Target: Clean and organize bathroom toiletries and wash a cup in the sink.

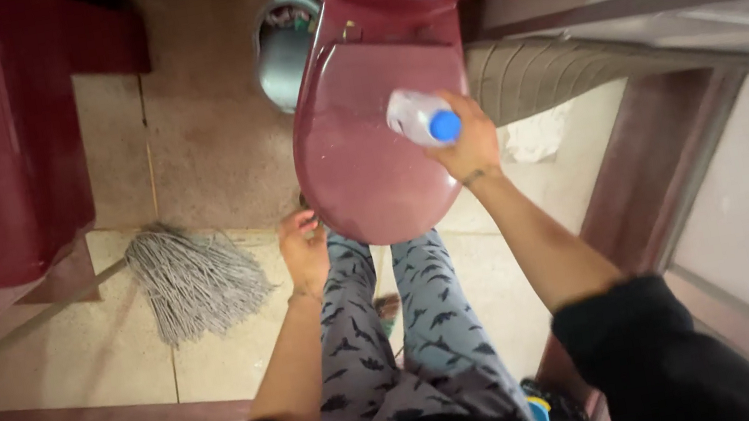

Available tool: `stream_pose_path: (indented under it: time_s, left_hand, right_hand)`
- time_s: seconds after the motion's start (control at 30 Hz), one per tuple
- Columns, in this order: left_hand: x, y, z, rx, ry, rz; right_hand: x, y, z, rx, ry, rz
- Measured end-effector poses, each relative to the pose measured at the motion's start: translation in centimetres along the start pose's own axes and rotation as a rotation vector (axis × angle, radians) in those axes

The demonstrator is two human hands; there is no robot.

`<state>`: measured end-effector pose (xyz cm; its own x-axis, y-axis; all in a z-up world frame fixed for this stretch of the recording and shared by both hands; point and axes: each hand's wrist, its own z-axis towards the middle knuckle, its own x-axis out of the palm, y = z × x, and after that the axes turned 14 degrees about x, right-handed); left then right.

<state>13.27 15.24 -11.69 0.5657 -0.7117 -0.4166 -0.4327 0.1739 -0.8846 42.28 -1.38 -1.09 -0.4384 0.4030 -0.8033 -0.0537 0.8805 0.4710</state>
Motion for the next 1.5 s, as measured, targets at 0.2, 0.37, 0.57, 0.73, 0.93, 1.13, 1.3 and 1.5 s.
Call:
stream_pose_path:
  time_s: [0.2, 0.37, 0.57, 0.73, 0.93, 1.13, 1.3, 1.5]
  left_hand:
    - [0.2, -3.4, -3.3, 0.063, -0.08, -0.079]
    - [2.5, -6.3, -4.8, 0.023, -0.084, -0.176]
    - [2.8, -24.3, 6.0, 0.347, -0.129, -0.174]
    - [2.9, -39.5, 19.0, 0.707, -0.299, -0.187]
    - [4.8, -50.5, 29.4, 0.863, -0.294, 0.102]
    - [7.7, -49.1, 32.4, 0.628, -0.093, 0.029]
    - [3.5, -48.8, 23.5, 0.885, -0.17, -0.231]
    - [0.6, -48.4, 11.6, 0.891, 0.032, -0.266]
  right_hand:
    - [-11.5, -0.3, -4.4, 0.013, -0.034, 0.288]
    - [-20.7, 2.1, -0.4, -0.158, -0.13, 0.359]
    - [-27.4, 6.4, 7.6, -0.445, -0.289, 0.218]
    - [-29.9, 8.6, 10.7, -0.389, -0.267, 0.262]
    - [-30.5, 7.4, 7.8, -0.357, -0.311, 0.211]
    - [-29.4, 3.8, 0.2, -0.266, -0.249, 0.246]
    - [-28.5, -1.6, -6.5, -0.071, -0.202, 0.32]
    - [-27.7, -7.7, -16.4, 0.159, -0.338, 0.423]
